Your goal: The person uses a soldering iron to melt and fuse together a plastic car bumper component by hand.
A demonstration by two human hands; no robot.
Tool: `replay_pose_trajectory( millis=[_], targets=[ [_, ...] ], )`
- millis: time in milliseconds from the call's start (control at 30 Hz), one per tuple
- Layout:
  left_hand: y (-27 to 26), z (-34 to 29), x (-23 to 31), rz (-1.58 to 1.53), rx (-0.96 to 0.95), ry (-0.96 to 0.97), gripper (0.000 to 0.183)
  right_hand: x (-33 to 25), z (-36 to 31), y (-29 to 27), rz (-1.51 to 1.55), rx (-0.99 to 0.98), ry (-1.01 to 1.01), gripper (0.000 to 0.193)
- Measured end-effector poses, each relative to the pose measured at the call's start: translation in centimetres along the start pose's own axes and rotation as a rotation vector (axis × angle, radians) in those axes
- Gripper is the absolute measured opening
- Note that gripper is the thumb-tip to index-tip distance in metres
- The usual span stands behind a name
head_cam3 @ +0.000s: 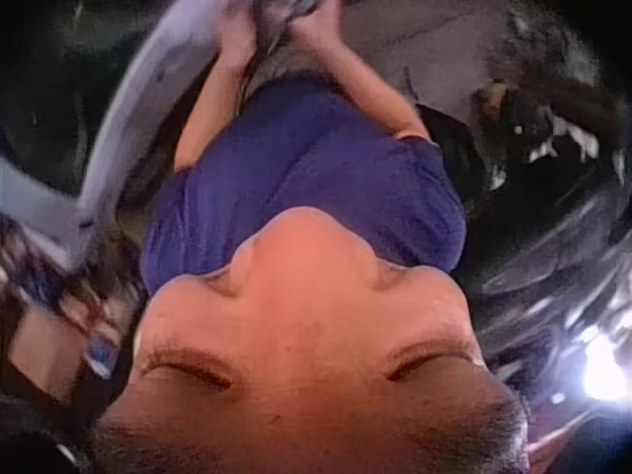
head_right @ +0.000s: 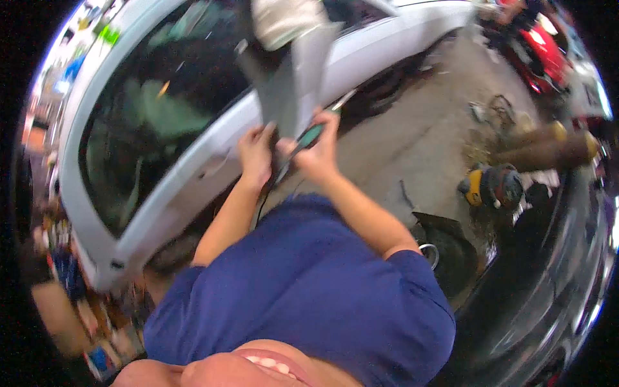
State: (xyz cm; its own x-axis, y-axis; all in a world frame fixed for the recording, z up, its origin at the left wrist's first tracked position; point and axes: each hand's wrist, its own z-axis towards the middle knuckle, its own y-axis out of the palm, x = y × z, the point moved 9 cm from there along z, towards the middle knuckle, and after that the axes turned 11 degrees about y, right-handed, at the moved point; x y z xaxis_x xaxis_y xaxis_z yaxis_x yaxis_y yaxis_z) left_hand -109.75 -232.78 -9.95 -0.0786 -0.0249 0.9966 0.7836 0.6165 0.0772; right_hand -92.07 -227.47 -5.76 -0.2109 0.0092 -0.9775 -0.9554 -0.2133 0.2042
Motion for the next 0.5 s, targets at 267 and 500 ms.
replay_pose_trajectory(
  millis=[267,500],
  targets=[
    [-0.2,0.5,2.7,-0.237,0.084,0.140,0.014,-2.8,1.4,2.7,0.316,-0.215,-0.052,0.076],
    [-0.7,3.4,6.4,-0.543,-0.413,-0.146,0.028,-5.9,5.3,2.5,0.228,-0.432,-0.011,0.064]
  ],
)
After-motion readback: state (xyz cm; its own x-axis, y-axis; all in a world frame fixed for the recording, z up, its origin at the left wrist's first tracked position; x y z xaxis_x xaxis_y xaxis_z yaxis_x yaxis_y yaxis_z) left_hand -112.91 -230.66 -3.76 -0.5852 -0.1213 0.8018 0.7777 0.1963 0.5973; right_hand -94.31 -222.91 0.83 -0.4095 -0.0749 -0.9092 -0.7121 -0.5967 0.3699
